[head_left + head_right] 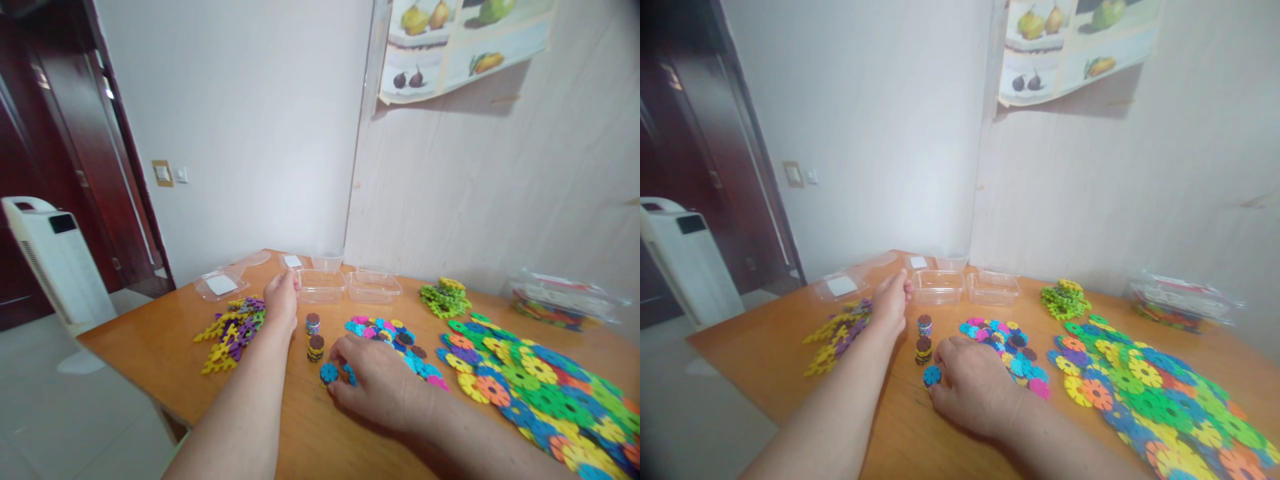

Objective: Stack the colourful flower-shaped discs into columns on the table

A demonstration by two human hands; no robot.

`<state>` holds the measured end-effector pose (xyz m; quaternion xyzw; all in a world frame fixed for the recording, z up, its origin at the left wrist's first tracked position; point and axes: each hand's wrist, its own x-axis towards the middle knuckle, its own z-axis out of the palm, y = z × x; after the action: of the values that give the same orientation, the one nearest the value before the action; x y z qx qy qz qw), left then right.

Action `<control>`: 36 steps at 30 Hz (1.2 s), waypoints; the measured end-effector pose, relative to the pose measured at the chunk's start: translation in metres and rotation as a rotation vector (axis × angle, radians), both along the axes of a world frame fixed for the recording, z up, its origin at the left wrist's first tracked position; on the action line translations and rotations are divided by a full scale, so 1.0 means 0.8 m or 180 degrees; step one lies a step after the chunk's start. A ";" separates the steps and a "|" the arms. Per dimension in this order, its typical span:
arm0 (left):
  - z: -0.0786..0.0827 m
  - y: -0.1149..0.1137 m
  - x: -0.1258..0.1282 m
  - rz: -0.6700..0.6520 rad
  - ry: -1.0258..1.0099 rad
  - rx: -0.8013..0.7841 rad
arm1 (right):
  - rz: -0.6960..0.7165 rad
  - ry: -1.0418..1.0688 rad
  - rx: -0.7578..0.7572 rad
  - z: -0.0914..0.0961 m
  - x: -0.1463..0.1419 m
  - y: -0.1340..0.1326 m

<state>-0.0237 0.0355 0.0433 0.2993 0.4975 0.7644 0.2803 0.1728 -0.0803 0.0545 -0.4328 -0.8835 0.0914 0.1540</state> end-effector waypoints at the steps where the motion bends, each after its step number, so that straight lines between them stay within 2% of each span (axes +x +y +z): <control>1: 0.000 0.000 0.000 0.0003 -0.0006 0.0001 | 0.0002 -0.0015 -0.0008 0.000 0.000 0.000; 8: 0.002 -0.002 0.000 -0.0012 -0.0017 -0.0031 | -0.0021 0.0101 0.0019 -0.006 0.000 0.003; 15: -0.002 0.001 -0.003 0.0007 0.0071 -0.0083 | -0.0494 0.0048 -0.0228 0.021 0.022 0.017; 19: -0.007 0.001 -0.002 -0.0198 0.0283 -0.0409 | -0.0705 0.0120 -0.0398 0.030 0.033 0.023; 22: -0.011 0.002 -0.004 -0.0362 0.0414 -0.0637 | -0.0746 0.0181 -0.0342 0.030 0.037 0.024; 28: -0.014 0.004 -0.008 -0.0462 0.0406 -0.0640 | -0.0786 0.0382 -0.0094 0.035 0.044 0.029; 36: -0.015 0.002 -0.008 -0.0629 0.0347 -0.0628 | -0.0936 0.0545 0.0034 0.064 0.077 0.040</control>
<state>-0.0302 0.0371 0.0310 0.3589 0.5528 0.6631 0.3548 0.2341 -0.0484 0.1054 -0.5471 -0.7949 0.0996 0.2427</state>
